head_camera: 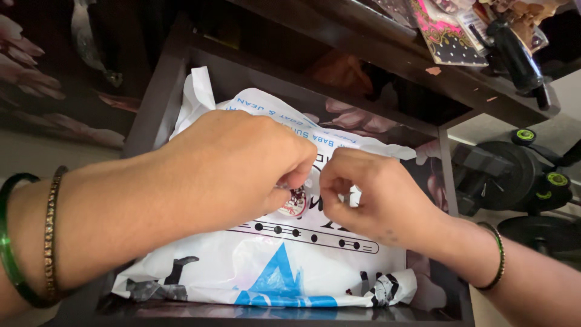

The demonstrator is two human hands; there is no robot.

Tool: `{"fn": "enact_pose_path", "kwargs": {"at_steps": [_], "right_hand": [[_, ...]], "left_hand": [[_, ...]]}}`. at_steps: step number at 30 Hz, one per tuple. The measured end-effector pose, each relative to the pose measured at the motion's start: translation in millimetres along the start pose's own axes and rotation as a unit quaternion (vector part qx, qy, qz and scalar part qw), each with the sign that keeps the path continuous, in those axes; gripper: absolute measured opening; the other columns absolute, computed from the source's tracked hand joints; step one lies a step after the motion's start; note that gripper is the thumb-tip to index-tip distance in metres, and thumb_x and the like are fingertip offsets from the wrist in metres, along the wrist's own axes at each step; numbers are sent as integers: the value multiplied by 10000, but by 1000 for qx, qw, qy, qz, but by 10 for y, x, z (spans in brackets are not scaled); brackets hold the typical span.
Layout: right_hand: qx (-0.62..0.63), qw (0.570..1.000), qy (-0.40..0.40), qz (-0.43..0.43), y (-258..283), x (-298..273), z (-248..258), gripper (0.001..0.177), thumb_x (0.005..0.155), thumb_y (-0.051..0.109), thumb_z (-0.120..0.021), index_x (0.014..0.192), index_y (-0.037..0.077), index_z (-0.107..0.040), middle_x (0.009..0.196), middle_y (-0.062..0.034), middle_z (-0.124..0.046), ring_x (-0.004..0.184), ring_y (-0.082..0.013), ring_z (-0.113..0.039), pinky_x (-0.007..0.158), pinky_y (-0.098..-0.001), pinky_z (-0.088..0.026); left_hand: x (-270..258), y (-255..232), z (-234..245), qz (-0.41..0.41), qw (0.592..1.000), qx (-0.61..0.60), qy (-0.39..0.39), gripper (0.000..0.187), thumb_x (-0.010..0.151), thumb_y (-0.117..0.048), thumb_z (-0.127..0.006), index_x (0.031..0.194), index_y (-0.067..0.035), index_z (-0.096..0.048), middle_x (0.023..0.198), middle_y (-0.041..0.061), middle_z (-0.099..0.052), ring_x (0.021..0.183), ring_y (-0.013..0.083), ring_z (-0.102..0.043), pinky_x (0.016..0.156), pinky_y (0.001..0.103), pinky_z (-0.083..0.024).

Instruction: The person opens a white plastic package labeled 'Krishna Kids Wear' and removes a small clear container filled with colorful beads. They place the container on a dark surface, open it, and pour some beads out. The person then picks up the loose beads and places them back into the container before closing it and placing it on a shelf.

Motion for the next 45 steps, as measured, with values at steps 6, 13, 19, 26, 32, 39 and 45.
{"fn": "enact_pose_path", "kwargs": {"at_steps": [6,13,19,26,32,39,45], "right_hand": [[139,990,1,8,-29,50,-11,104,848,22,-708,946,0,-683,860,-62,-687,749,-130,-704,680,-284,-585],[115,993,19,13,-26,75,-50,143,863,25,-701,1006,9,-703,872,-68,-717,763,-132,-715,672,-283,-585],[87,996,-21,11,-47,54,63,155,855,-7,-669,1006,12,-704,893,-73,-704,785,-150,-723,679,-287,-579],[48,996,-78,24,-37,23,196,107,871,17,-710,978,17,-697,890,-82,-681,782,-161,-722,691,-296,-570],[-65,982,-123,125,340,-119,512,127,836,45,-757,949,49,-699,869,-96,-658,772,-268,-674,655,-339,-524],[-188,916,-337,108,617,-358,1553,113,883,41,-761,945,32,-667,904,-92,-666,769,-260,-635,679,-374,-508],[-351,874,-326,84,547,44,1823,286,901,208,-760,1052,-7,-647,945,-154,-660,940,-381,-618,907,-475,-440]], "left_hand": [[25,18,49,36,999,-3,-6,179,738,-240,-767,881,-170,-684,732,40,-710,738,276,-697,653,441,-520],[24,14,41,51,999,-6,15,171,756,-252,-770,886,-186,-681,711,31,-710,717,257,-703,646,430,-521],[28,12,1,19,999,33,9,195,753,-279,-783,906,-179,-714,760,31,-730,759,277,-709,674,445,-528],[23,178,-155,41,989,129,62,95,849,-163,-690,936,-188,-718,867,41,-724,856,273,-720,727,430,-558],[-19,-185,-18,-130,981,141,-13,205,714,-148,-746,909,-98,-707,980,103,-642,895,321,-675,711,459,-553],[12,-208,30,-67,992,102,42,344,681,-219,-828,993,-126,-717,1040,65,-641,1068,295,-598,899,447,-467],[103,-286,245,-55,993,107,5,431,679,-282,-849,1070,-148,-727,1109,63,-650,1140,298,-578,994,433,-425]]}}
Point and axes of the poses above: each hand's wrist, its own x-axis towards the middle knuckle, its own z-axis out of the back of the hand, y = z × x, the point moved 9 cm from there along x, towards the middle knuckle
